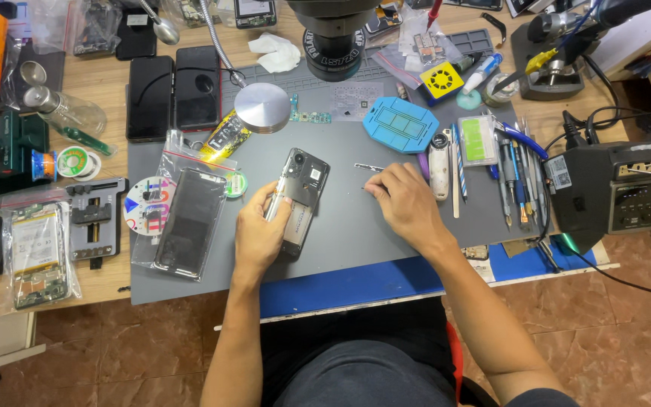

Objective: The person disassembles a smartphone by prying open the back cover with a metal tool. They then remove the back cover and place it on the table. The person proceeds to clean the internal components of the phone using a cotton swab.

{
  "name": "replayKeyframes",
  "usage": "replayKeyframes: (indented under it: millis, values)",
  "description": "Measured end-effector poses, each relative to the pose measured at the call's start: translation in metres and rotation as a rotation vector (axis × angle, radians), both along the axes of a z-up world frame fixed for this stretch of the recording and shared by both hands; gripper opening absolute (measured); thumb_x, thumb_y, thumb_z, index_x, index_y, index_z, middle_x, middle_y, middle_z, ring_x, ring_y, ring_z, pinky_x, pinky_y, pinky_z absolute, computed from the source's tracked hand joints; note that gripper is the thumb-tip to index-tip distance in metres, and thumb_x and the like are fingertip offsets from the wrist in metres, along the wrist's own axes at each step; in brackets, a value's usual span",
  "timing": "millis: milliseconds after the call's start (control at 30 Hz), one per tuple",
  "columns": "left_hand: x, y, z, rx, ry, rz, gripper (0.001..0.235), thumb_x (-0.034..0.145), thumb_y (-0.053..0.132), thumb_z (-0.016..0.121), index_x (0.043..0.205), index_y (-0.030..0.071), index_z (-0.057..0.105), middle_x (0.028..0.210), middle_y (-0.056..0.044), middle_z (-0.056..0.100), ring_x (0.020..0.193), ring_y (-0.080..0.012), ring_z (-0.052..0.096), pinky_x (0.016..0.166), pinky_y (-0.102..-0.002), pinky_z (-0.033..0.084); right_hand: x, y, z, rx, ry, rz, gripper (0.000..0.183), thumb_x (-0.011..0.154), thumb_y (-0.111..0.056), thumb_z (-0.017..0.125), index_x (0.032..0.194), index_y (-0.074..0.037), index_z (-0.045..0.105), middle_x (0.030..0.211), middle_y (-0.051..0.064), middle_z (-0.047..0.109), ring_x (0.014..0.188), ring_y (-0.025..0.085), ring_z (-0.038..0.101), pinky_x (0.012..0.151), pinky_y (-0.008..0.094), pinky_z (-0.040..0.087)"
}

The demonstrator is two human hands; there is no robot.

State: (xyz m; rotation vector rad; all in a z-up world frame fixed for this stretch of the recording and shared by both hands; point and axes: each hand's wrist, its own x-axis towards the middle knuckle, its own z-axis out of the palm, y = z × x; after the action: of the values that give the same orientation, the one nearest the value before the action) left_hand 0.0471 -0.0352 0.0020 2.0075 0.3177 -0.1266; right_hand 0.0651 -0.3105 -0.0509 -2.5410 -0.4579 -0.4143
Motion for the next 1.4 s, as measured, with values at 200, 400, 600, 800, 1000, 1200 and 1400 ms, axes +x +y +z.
replayKeyframes:
  millis: [200,400,600,800,1000,1200,1400]
  values:
    - [-0.004,-0.003,0.007,-0.002,-0.011,0.019,0.047,0.096,0.028,0.066,0.141,0.013,0.069,0.116,-0.017,0.079,0.111,-0.0336,0.074,0.093,-0.046,0.056,-0.009,0.001,0.026,0.904,0.628,-0.101,0.024,0.109,-0.025,0.064,0.102,-0.004,0.073,0.083,0.005,0.068,0.077,0.012,0.063,0.072,0.024,0.057]
    - [-0.007,-0.004,0.009,0.043,-0.029,0.006,0.048,0.097,0.029,0.067,0.142,0.014,0.068,0.115,-0.019,0.078,0.110,-0.0370,0.073,0.093,-0.048,0.056,-0.005,0.001,0.016,1.450,0.853,-0.067,0.013,0.105,-0.012,0.063,0.108,0.000,0.066,0.092,0.010,0.074,0.082,0.016,0.076,0.074,0.028,0.064]
    - [-0.011,-0.006,0.010,0.037,-0.027,0.010,0.049,0.097,0.029,0.067,0.144,0.013,0.067,0.116,-0.019,0.078,0.112,-0.0377,0.073,0.094,-0.048,0.055,-0.006,0.001,0.007,1.518,0.852,-0.101,0.011,0.102,-0.008,0.067,0.109,0.000,0.065,0.093,0.012,0.076,0.084,0.017,0.078,0.079,0.029,0.066]
    - [-0.013,-0.007,0.012,0.027,-0.045,0.010,0.048,0.097,0.029,0.066,0.143,0.014,0.067,0.118,-0.020,0.077,0.114,-0.0398,0.072,0.095,-0.049,0.055,-0.007,0.008,0.008,1.489,0.762,-0.093,0.025,0.097,-0.003,0.072,0.119,0.004,0.064,0.096,0.016,0.077,0.084,0.019,0.079,0.080,0.031,0.068]
    - [-0.008,-0.003,-0.002,0.063,-0.146,-0.010,0.048,0.096,0.029,0.067,0.140,0.010,0.069,0.121,-0.020,0.075,0.112,-0.0391,0.072,0.097,-0.048,0.054,-0.013,0.007,0.040,0.661,0.352,-0.198,0.014,0.102,-0.009,0.073,0.114,-0.004,0.077,0.089,0.009,0.074,0.079,0.015,0.076,0.075,0.028,0.065]
    - [-0.004,0.002,-0.025,0.137,-0.181,-0.044,0.050,0.095,0.032,0.069,0.141,0.012,0.069,0.120,-0.016,0.069,0.110,-0.0362,0.069,0.097,-0.048,0.052,-0.004,0.013,0.026,0.168,0.178,-0.063,0.013,0.104,-0.025,0.071,0.111,-0.021,0.081,0.092,0.000,0.072,0.083,0.017,0.072,0.077,0.031,0.059]
    - [-0.001,0.006,-0.031,0.122,-0.192,-0.071,0.052,0.094,0.032,0.070,0.142,0.012,0.068,0.116,-0.016,0.067,0.106,-0.0341,0.069,0.095,-0.045,0.052,0.007,0.021,0.027,0.044,0.236,-0.045,0.009,0.101,-0.023,0.072,0.103,-0.018,0.079,0.094,0.001,0.068,0.088,0.022,0.071,0.080,0.034,0.059]
